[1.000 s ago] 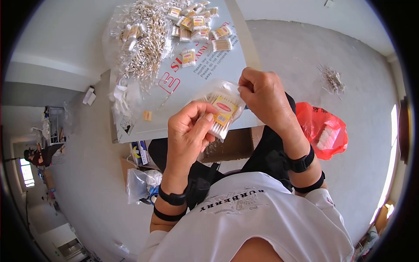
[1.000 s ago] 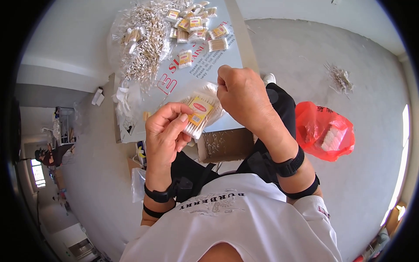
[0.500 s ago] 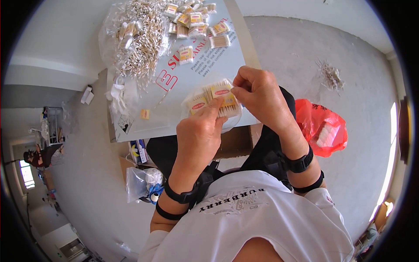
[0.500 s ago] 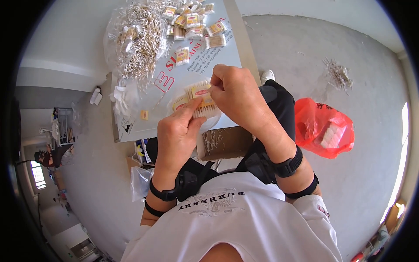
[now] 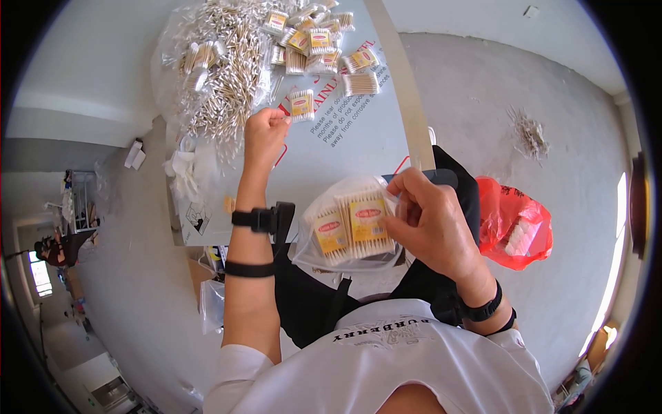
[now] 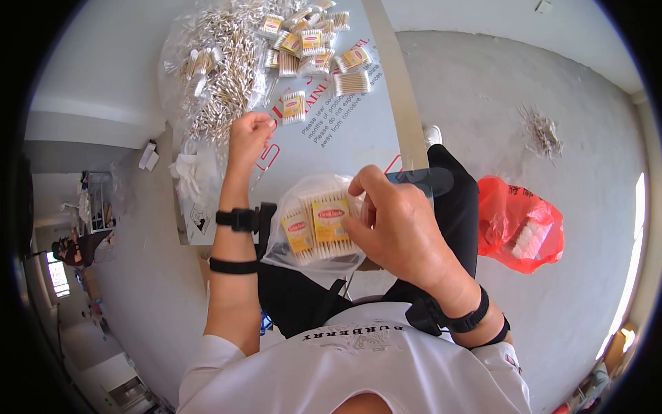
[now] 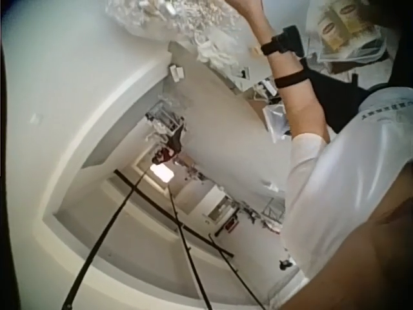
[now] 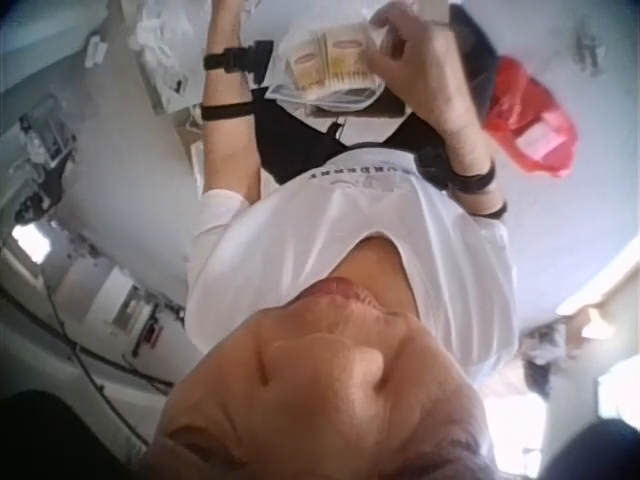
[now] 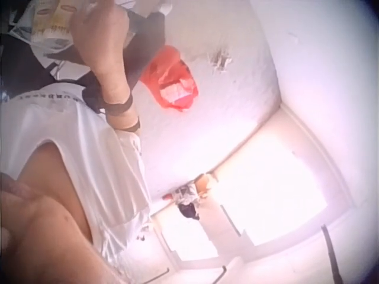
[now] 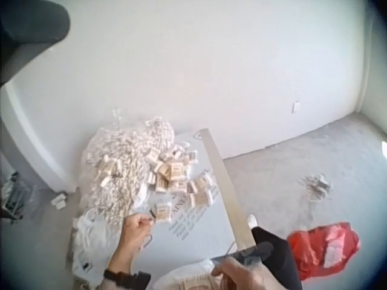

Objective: Packaging pre-wrapped packs of cotton buds into a clear plastic bag.

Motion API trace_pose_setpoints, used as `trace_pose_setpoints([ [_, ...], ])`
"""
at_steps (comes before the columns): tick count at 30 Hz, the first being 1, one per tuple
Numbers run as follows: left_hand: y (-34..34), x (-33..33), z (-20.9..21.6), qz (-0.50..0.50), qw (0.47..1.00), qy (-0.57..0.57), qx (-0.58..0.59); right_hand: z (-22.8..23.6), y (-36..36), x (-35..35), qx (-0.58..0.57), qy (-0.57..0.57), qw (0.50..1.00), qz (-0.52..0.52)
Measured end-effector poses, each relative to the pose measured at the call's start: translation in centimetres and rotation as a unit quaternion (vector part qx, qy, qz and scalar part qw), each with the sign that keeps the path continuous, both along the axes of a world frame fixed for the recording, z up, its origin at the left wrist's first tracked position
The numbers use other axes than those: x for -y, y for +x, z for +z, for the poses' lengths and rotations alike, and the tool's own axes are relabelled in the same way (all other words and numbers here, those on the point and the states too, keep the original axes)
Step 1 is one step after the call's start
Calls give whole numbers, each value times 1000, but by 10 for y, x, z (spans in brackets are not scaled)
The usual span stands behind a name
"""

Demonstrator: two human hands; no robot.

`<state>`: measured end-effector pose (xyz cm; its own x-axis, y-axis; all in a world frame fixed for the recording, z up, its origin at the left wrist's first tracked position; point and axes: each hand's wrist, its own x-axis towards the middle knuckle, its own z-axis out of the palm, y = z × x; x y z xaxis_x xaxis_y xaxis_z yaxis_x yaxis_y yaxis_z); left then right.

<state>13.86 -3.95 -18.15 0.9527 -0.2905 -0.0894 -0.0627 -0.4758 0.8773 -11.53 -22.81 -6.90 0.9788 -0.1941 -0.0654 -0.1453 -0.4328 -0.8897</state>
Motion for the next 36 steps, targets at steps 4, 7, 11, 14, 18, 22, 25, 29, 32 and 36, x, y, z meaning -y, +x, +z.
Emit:
trace_pose_setpoints([
  [4,66,27,-63,66,984,156,-63,0,-1,4,-12,19,1000,1],
  [7,84,39,-99,7,981,192,11,2,-1,6,-30,30,999,4],
  [11,74,42,-99,-35,995,88,-17,2,4,6,-43,23,999,22],
  [14,35,37,-38,2,992,-101,-76,-3,3,7,-29,19,999,5],
  [18,-49,-13,70,40,949,-311,39,-4,5,6,-7,-4,1000,1],
  [22,-181,-31,147,56,953,-272,118,-7,4,1,19,-37,999,-11],
  [25,-220,-34,148,7,962,-254,-100,-1,2,-2,-1,-62,998,-15],
  [29,-221,-17,136,5,944,-256,-207,-2,0,-8,97,-196,975,-41],
  [32,-219,-13,126,-4,950,-256,-178,10,-3,-14,226,-250,941,-41],
  [36,-221,-9,123,14,968,-202,-150,30,-10,-23,168,-72,966,185],
])
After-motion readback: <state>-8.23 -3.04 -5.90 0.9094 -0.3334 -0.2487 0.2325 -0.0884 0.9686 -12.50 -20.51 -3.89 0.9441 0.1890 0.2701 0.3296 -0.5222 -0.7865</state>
